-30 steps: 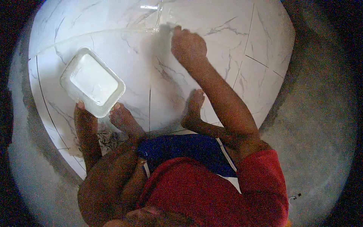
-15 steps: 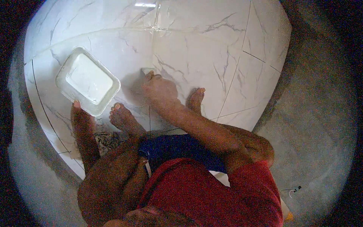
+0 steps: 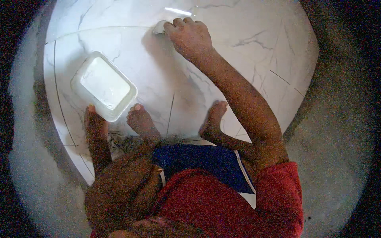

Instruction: The person applies grout to the gaps between floor tiles using a small scraper, dipping it into a plastic container of white mixture and spreading it along the seams.

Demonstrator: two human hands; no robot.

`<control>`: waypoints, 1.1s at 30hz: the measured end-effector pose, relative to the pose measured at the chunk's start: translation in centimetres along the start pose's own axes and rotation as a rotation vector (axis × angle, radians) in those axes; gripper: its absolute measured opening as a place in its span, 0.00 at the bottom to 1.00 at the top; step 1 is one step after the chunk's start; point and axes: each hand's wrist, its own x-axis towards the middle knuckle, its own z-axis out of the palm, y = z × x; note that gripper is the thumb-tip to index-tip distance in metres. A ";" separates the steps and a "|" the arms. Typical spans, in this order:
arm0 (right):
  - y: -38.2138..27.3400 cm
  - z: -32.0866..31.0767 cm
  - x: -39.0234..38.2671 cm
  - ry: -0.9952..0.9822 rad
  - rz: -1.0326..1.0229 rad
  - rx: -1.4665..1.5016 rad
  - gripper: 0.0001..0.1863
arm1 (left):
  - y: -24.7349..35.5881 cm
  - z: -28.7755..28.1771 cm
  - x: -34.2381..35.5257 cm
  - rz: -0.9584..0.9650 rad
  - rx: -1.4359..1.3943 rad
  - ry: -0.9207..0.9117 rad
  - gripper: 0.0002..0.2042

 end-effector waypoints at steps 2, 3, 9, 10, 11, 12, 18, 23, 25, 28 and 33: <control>-0.4 0.2 2.8 -0.116 -0.039 -0.077 0.10 | -2.0 -0.5 0.0 0.040 -0.177 -0.006 0.26; -0.6 0.0 4.0 -0.105 -0.054 -0.065 0.10 | -1.7 -0.2 -0.2 0.070 -0.353 -0.041 0.25; -2.1 0.4 9.9 -0.107 -0.137 -0.034 0.09 | -5.9 -1.9 0.3 0.122 -0.174 0.076 0.31; -2.2 0.3 10.8 -0.101 -0.137 -0.031 0.09 | -5.1 -1.5 0.0 0.169 -0.144 0.057 0.31; -2.3 0.1 11.6 -0.096 -0.134 -0.029 0.09 | -4.1 -1.0 -0.1 0.150 -0.329 -0.022 0.31; -2.5 0.1 12.2 -0.090 -0.141 -0.022 0.09 | -2.6 0.1 -0.4 0.120 -0.520 -0.096 0.31; -1.0 0.3 9.4 -0.184 -0.177 -0.037 0.10 | -0.2 1.3 -1.2 0.081 -0.589 -0.107 0.36; 3.4 0.7 -0.3 -0.214 -0.116 -0.026 0.12 | 0.2 1.5 -1.2 0.105 -0.572 -0.119 0.37; 3.3 -1.5 -1.6 -0.331 -0.057 -0.024 0.14 | 0.2 1.3 -0.9 0.069 -0.584 -0.175 0.39; 2.0 -2.4 0.3 -0.352 -0.026 0.024 0.14 | 0.6 1.7 -1.1 0.087 -0.681 -0.235 0.33; -5.5 -1.2 11.0 -0.060 -0.263 0.229 0.14 | 0.6 1.7 -1.3 0.108 -0.633 -0.132 0.34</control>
